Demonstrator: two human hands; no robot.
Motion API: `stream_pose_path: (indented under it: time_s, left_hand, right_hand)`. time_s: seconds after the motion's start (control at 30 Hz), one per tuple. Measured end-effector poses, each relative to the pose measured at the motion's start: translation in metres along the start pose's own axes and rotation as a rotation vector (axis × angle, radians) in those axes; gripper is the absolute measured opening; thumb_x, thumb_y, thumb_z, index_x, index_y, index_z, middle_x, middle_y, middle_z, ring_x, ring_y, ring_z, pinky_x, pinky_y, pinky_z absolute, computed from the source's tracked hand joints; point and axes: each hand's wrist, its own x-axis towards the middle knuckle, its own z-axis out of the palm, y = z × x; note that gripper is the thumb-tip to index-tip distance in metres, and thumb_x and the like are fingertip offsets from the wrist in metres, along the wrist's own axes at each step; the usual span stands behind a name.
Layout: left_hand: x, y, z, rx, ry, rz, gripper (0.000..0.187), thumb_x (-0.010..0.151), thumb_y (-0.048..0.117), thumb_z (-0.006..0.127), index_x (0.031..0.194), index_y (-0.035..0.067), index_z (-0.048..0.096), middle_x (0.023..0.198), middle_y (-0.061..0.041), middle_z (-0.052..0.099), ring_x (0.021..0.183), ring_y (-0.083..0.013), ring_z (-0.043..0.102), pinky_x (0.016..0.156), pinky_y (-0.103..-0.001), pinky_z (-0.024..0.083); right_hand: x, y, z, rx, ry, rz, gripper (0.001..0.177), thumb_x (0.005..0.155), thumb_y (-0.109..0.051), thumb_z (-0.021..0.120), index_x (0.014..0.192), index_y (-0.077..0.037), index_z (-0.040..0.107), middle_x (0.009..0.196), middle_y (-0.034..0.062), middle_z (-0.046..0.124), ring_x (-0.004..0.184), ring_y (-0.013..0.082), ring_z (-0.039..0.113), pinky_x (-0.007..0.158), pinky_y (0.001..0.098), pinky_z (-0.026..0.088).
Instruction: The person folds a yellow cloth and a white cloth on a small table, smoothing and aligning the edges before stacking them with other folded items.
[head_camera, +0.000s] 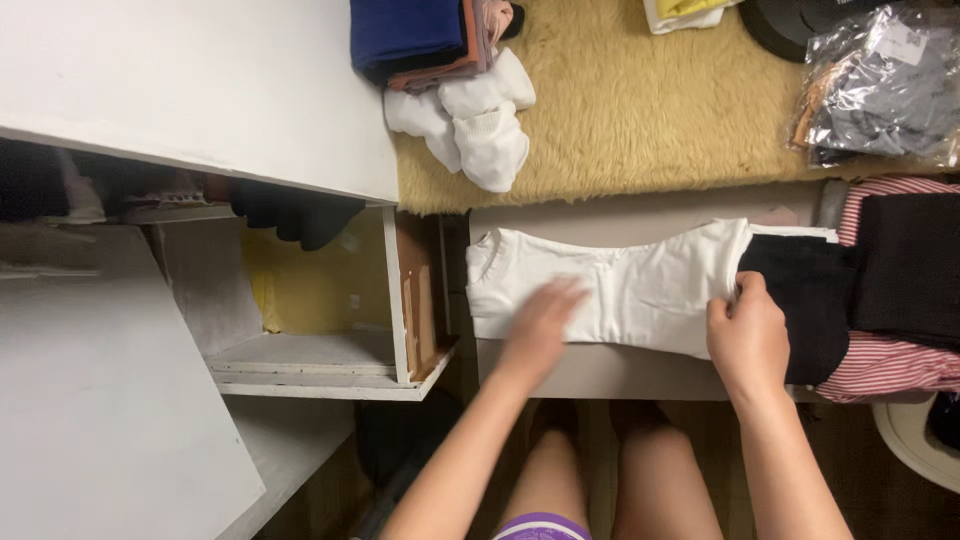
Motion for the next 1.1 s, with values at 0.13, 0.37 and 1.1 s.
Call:
stream_pose_path:
  time_s: [0.13,0.37,1.1]
  left_hand:
    - [0.037,0.028,0.04,0.1,-0.074,0.168,0.068,0.101,0.034,0.055,0.162,0.024,0.028,0.172,-0.002,0.024,0.16,-0.0305,0.019,0.129,-0.056,0.015]
    - [0.045,0.039,0.031,0.166,-0.172,0.125,0.081,0.091,0.056,0.058,0.161,0.029,0.025,0.171,-0.003,0.015,0.159,-0.0305,0.008,0.125,-0.063,0.01]
    - [0.044,0.02,0.069,-0.796,0.058,-0.704,0.048,0.098,0.034,0.062,0.134,0.003,0.055,0.102,-0.024,0.073,0.093,-0.034,0.072,0.079,-0.042,0.053]
  right_hand:
    - [0.0,-0.003,-0.002,-0.063,-0.041,-0.003,0.038,0.094,-0.013,0.06,0.127,0.005,0.06,0.106,0.0289,0.071,0.095,0.0445,0.071,0.081,0.0516,0.056]
    - [-0.014,-0.012,-0.001,0.04,-0.014,-0.145,0.04,0.091,-0.01,0.063,0.128,0.005,0.058,0.113,0.0306,0.069,0.102,0.046,0.068,0.087,0.0513,0.055]
    - [-0.022,-0.011,0.08,0.203,-0.184,-0.068,0.051,0.092,-0.013,0.063,0.138,0.006,0.05,0.134,0.0241,0.052,0.092,0.0324,0.064,0.089,0.0425,0.053]
